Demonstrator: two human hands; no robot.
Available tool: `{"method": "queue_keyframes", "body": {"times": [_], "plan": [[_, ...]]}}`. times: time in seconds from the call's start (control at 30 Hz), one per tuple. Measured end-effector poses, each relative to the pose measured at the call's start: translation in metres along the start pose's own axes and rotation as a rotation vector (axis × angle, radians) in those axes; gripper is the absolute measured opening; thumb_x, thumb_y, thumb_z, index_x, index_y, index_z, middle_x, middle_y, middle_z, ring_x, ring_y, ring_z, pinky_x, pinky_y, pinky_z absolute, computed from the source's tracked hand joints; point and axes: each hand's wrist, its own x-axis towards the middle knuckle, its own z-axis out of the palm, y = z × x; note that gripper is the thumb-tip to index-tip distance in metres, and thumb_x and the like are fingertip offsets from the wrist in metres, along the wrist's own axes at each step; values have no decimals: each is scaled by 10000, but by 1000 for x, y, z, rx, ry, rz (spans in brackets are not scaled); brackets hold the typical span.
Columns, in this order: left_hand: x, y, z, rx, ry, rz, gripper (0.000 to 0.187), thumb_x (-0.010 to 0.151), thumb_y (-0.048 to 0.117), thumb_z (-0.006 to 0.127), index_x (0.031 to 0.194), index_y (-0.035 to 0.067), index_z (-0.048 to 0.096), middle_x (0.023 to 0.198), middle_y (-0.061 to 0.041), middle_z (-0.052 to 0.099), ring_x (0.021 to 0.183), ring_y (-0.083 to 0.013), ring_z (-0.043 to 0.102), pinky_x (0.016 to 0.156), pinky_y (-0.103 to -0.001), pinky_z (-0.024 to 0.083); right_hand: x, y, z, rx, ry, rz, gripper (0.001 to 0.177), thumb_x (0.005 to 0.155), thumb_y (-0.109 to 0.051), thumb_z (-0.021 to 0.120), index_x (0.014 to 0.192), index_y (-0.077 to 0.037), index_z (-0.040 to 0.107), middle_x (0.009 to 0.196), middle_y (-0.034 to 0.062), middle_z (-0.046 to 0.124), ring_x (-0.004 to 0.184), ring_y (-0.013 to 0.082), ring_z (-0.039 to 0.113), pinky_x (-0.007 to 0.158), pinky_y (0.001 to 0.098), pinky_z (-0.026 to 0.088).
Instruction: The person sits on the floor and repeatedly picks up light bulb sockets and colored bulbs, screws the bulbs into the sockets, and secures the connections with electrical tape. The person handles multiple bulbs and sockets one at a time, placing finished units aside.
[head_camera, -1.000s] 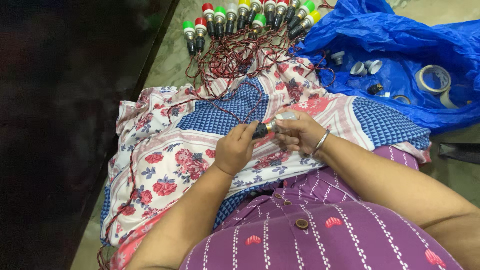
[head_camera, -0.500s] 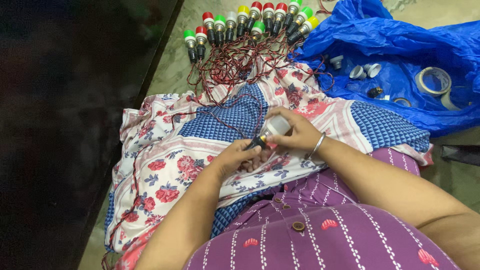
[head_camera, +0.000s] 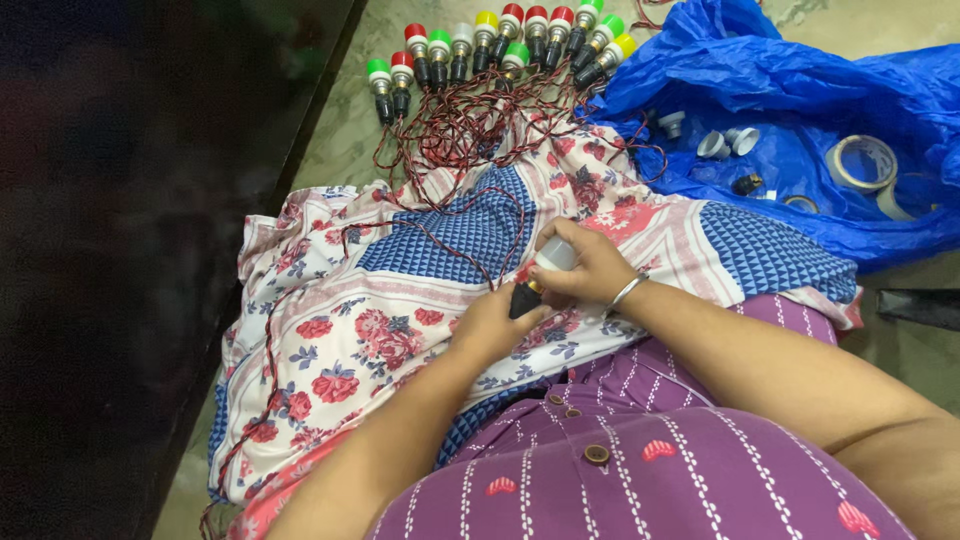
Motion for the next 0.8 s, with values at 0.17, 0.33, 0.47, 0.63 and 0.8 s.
{"method": "queue_keyframes", "body": {"times": [0.17,0.33,0.47,0.63,0.8], "plan": [[-11,22,2,86,158,-91,524,828,487,760,1135,75,660,942,-228,734,893,-427,713,774,-530,546,5,-5,7,46,33,67,344,808,-197,802,1053,-83,589,798,24,697,656,108,701,560,286,583],[-6,17,4,70,281,-14,468,822,438,787,1045,50,650,903,-230,726,842,-427,706,709,-530,528,6,-6,8,16,98,118,437,829,-219,818,1170,-95,574,839,50,734,661,111,716,580,284,593],[9,7,-3,-389,259,9,449,874,398,756,1096,52,574,802,-109,666,689,-286,637,617,-441,500,18,-13,4,181,177,-314,874,873,-202,869,1518,-69,293,1227,134,627,1000,134,694,799,289,609],[33,-12,-42,-616,394,332,304,1093,222,556,1331,88,424,945,-28,504,800,-117,488,676,-289,452,44,-15,-3,200,229,-53,912,861,-223,794,1550,-118,207,1265,110,579,695,95,649,577,269,568],[71,-52,-121,-4,822,268,476,1060,98,524,1480,-11,328,1259,-267,563,1095,-383,591,961,-462,474,61,-12,-4,-40,217,-73,730,923,-316,750,1517,-130,368,1225,124,646,692,107,678,622,270,565]]}}
